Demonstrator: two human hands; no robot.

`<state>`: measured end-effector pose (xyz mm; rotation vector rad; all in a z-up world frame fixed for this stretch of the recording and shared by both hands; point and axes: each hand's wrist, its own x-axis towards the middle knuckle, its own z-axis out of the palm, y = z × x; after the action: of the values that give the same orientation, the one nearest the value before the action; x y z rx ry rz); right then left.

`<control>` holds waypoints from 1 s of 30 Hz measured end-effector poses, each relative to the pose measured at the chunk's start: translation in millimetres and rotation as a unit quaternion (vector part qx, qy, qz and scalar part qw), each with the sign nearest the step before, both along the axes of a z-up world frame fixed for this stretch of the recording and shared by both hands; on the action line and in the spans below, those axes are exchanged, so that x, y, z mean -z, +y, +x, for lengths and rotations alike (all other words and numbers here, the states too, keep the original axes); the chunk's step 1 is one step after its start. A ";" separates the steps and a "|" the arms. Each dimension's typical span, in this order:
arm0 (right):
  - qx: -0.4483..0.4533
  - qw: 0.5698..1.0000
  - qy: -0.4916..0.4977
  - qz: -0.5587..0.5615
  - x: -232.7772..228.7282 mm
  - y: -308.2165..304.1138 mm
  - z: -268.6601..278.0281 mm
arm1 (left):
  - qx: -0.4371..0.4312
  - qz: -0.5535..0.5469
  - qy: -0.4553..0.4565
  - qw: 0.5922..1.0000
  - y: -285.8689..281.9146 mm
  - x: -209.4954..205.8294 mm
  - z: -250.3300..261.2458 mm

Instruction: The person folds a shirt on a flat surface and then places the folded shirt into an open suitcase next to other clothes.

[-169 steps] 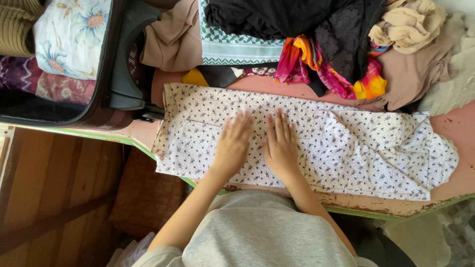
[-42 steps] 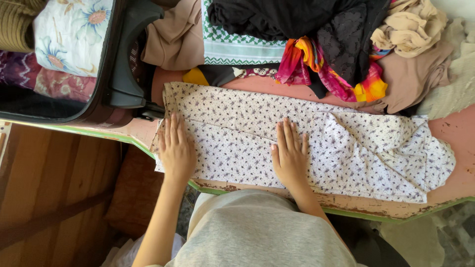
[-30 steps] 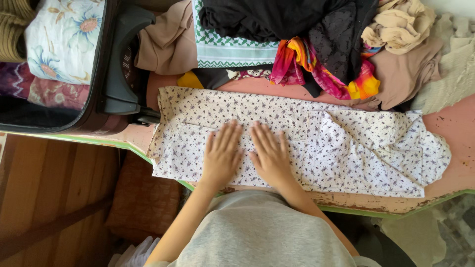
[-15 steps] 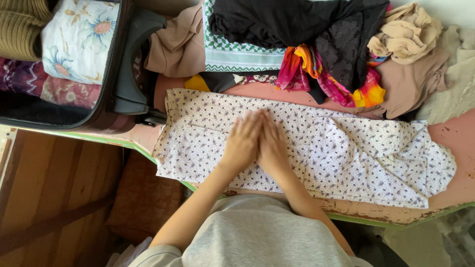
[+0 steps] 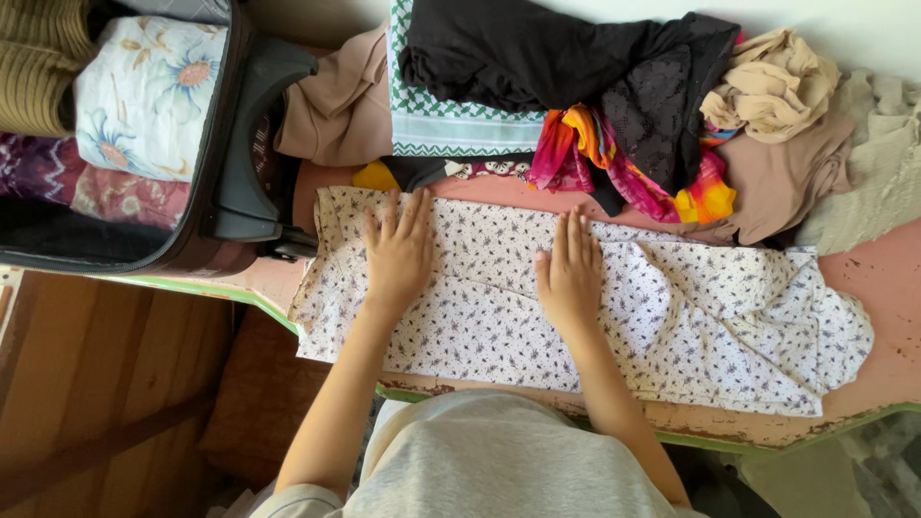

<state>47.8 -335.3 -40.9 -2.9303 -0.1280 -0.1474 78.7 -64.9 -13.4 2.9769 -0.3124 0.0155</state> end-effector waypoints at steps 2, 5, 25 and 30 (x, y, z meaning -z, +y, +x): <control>-0.023 1.000 -0.012 0.011 1.3 15.6 0.3 | 0.005 0.150 0.025 0.988 -20.4 7.0 0.0; -0.073 0.990 -0.001 -0.124 0.9 54.2 -4.1 | 0.061 0.131 -0.029 0.989 -60.7 22.8 -25.4; 0.003 0.998 -0.062 0.028 0.6 31.4 -8.9 | -0.116 0.062 -0.135 0.982 30.4 26.9 -7.6; -0.127 0.988 -0.052 0.077 4.3 70.3 -32.0 | 0.052 -0.008 -0.119 0.992 -57.8 20.8 -41.5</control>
<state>15.9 -265.0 -45.1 -2.7224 -0.4802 -0.2584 37.2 -122.7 -34.2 2.9409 -0.4928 0.3610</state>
